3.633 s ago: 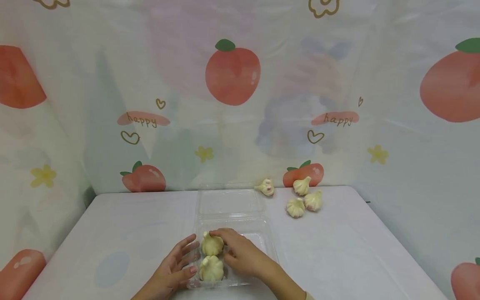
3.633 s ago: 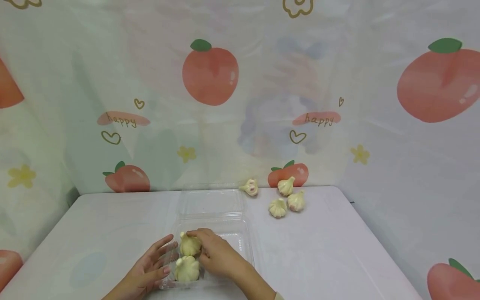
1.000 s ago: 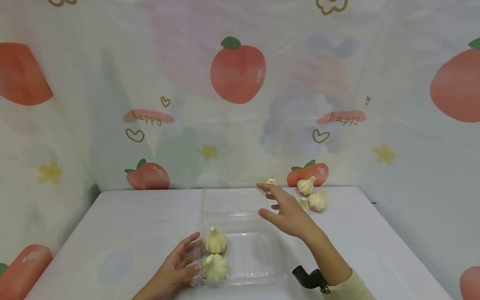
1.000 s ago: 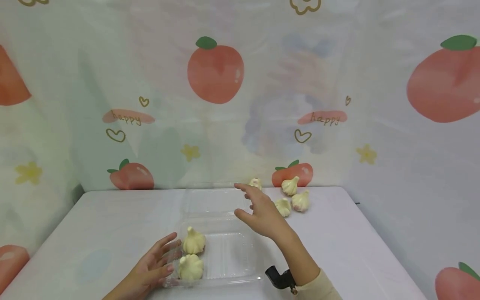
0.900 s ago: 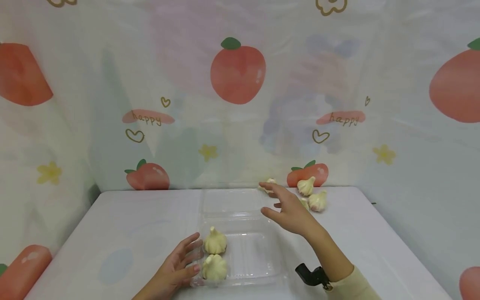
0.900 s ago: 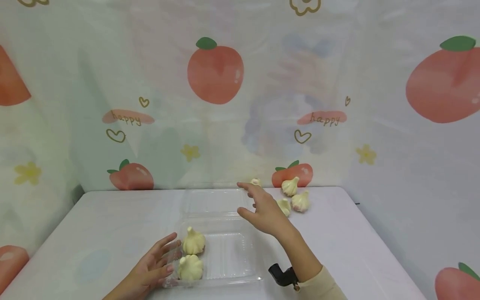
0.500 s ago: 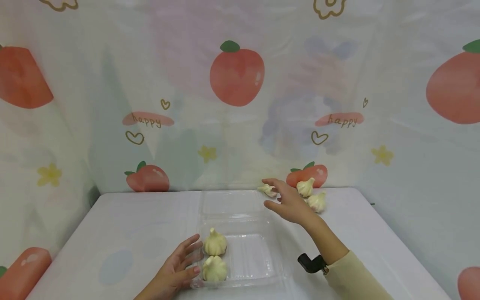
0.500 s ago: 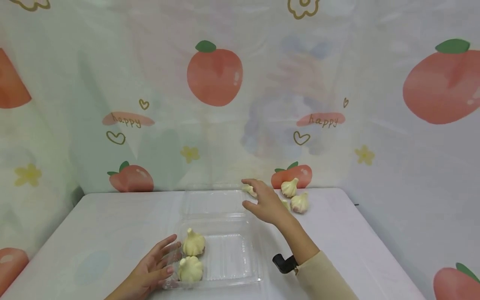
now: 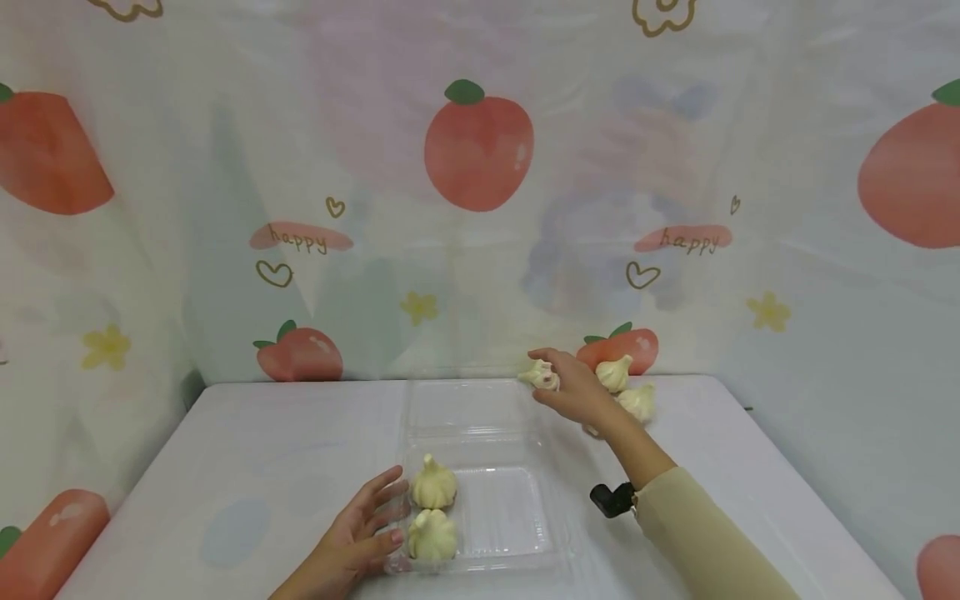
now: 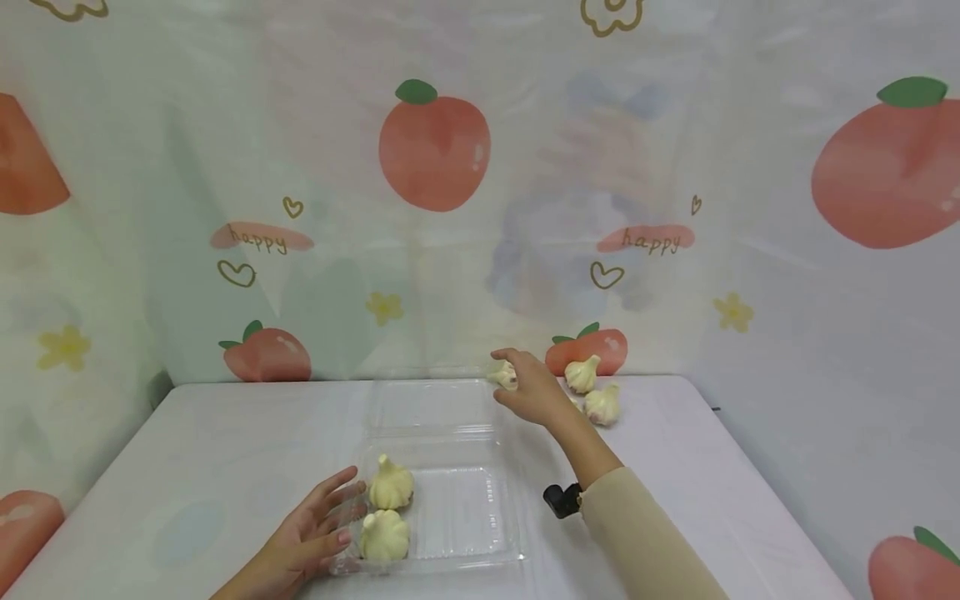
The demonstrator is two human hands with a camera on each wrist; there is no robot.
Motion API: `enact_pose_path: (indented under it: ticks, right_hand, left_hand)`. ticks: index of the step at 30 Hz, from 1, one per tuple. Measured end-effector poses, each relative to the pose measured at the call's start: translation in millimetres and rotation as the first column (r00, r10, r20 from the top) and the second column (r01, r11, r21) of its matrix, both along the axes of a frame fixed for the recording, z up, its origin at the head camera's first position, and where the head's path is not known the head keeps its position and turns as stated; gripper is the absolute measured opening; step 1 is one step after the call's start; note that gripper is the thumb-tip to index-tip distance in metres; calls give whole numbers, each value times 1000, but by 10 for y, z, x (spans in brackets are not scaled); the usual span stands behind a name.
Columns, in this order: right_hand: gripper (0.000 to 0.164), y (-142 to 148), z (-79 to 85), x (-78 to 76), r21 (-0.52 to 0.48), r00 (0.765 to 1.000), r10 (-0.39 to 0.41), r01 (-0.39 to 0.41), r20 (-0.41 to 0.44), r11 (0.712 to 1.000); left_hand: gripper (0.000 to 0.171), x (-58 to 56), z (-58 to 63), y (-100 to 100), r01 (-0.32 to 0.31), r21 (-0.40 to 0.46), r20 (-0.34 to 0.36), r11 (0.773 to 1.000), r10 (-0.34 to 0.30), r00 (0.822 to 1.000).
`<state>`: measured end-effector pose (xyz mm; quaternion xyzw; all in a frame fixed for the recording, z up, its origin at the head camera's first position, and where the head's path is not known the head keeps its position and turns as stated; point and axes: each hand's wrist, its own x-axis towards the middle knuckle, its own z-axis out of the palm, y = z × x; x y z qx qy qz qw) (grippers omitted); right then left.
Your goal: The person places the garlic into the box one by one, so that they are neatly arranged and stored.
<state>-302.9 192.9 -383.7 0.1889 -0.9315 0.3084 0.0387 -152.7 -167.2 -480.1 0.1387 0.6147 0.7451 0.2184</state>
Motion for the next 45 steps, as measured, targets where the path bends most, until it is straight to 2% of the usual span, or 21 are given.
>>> enact_pose_path:
  ticks: [7, 15, 23, 29, 33, 37, 45]
  right_hand:
    - [59, -19, -131, -178, 51, 996, -45, 41, 74, 998]
    - [58, -46, -216, -318, 172, 1000, -24, 27, -19, 985]
    - [62, -32, -294, -419, 343, 998, -46, 54, -34, 938]
    - [60, -14, -311, -441, 334, 992, -127, 122, -9, 934]
    - [49, 13, -329, -421, 344, 990, -142, 133, 2, 929]
    - [38, 52, -341, -386, 334, 983, -183, 178, -15, 926]
    - [36, 110, -320, -316, 200, 964, -262, 266, -44, 943]
  left_hand:
    - [72, 5, 1, 2, 2, -3, -7, 1000, -2, 1000]
    - [71, -16, -21, 5, 0, -21, -10, 1000, 0, 1000]
    - [71, -9, -27, 13, 2, -20, -9, 1000, -2, 1000]
    - [71, -36, -53, 9, 6, -5, -11, 1000, -7, 1000]
    - [71, -45, -52, 4, 8, 3, -10, 1000, -8, 1000]
    - [71, -46, -45, 4, 11, 7, -3, 1000, -11, 1000]
    - [72, -43, -56, -8, 4, 7, 1, 1000, -4, 1000]
